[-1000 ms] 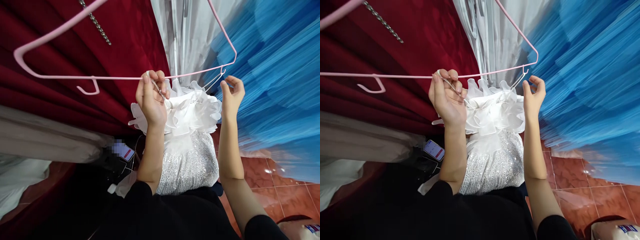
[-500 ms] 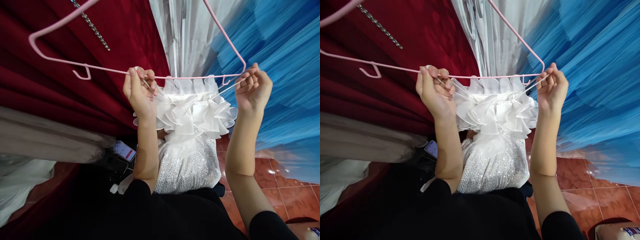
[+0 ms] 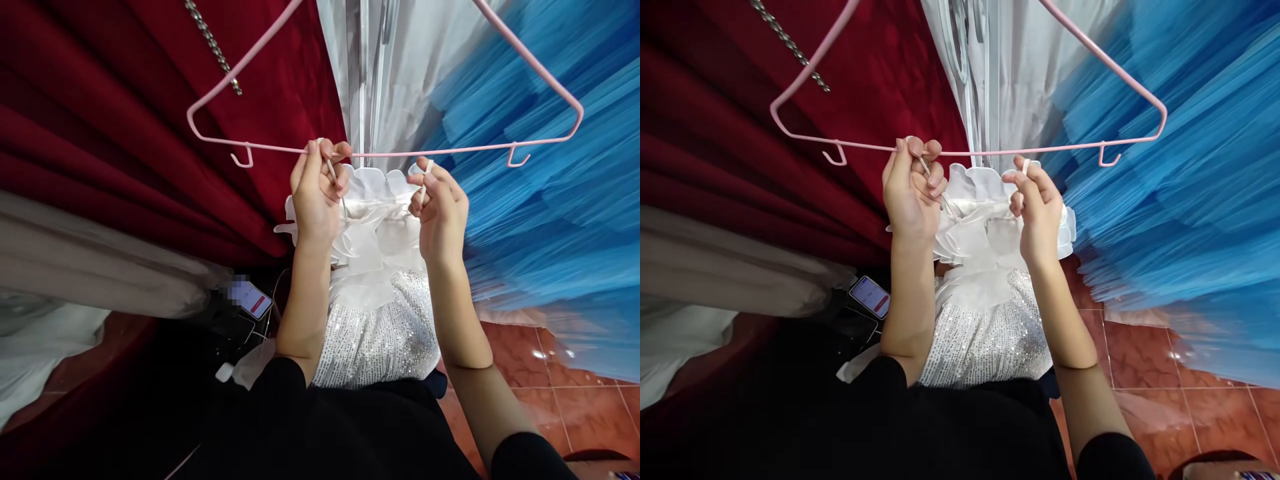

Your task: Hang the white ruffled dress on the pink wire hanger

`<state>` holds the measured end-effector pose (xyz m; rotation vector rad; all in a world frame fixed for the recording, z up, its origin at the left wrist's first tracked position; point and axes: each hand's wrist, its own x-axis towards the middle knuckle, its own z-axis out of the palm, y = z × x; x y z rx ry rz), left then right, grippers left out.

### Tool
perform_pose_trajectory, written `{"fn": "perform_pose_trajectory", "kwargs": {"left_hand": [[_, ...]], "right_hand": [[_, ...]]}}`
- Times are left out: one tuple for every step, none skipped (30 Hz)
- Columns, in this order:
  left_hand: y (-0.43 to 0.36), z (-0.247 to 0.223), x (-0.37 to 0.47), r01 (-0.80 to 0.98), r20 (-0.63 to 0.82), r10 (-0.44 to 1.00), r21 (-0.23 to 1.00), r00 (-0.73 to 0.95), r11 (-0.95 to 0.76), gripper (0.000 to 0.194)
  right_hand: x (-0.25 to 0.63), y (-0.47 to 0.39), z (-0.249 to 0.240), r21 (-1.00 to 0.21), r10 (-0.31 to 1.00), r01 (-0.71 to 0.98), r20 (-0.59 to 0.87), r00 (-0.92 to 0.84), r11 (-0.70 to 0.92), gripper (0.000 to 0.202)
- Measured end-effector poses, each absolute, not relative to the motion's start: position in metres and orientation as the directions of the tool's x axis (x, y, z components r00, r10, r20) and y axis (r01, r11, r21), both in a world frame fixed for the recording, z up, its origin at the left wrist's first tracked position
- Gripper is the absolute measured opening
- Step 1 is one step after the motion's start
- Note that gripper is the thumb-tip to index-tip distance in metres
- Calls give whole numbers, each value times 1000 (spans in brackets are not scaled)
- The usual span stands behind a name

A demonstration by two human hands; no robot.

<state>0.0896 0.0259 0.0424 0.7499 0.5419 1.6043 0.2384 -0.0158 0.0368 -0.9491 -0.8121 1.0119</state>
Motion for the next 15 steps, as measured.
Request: {"fn": "perform_pose_trajectory", "kwargs": {"left_hand": [[26, 42, 89, -678, 174, 983, 715, -63, -170, 34], [27, 41, 89, -671, 181, 982, 721, -60, -174, 33], [27, 40, 89, -658, 187, 981, 732, -57, -178, 32], [28, 40, 89, -640, 194, 980, 747, -52, -181, 31], [28, 39, 88, -620, 203, 978, 763, -42, -185, 30], [28, 37, 86, -598, 215, 976, 779, -29, -189, 28], [28, 34, 83, -577, 229, 973, 793, -15, -196, 25], [27, 30, 78, -559, 244, 970, 804, -5, -205, 22], [24, 25, 71, -542, 256, 967, 811, -9, -220, 20], [21, 18, 63, -524, 261, 965, 817, -36, -240, 20], [18, 10, 55, -504, 263, 961, 821, -85, -269, 24], [14, 2, 46, -468, 253, 953, 830, -169, -303, 27], [9, -6, 37, -419, 247, 928, 839, -277, -349, 28], [6, -12, 28, -357, 249, 889, 848, -385, -393, 27], [3, -17, 21, -294, 252, 848, 860, -467, -418, 25]], "right_hand": [[236, -12, 39, -917, 960, -341, 121, 254, 206, 20], [235, -7, 41, -909, 971, -366, 133, 199, 200, 25], [233, -3, 43, -902, 974, -380, 153, 166, 206, 29], [232, 1, 44, -899, 973, -378, 174, 153, 220, 33], [231, 4, 45, -902, 968, -360, 193, 158, 239, 36], [231, 7, 45, -907, 962, -333, 209, 174, 257, 38], [231, 9, 43, -913, 956, -305, 220, 193, 271, 40], [232, 10, 42, -916, 950, -284, 226, 213, 282, 43], [233, 10, 40, -918, 945, -268, 231, 232, 290, 44], [234, 10, 38, -920, 942, -259, 232, 242, 293, 45], [236, 9, 36, -923, 941, -252, 230, 248, 292, 44], [238, 7, 35, -926, 942, -246, 227, 248, 287, 42], [239, 5, 35, -928, 944, -241, 225, 243, 283, 39], [241, 3, 35, -929, 944, -237, 225, 240, 282, 36], [242, 2, 36, -930, 945, -235, 227, 236, 282, 35]]}}
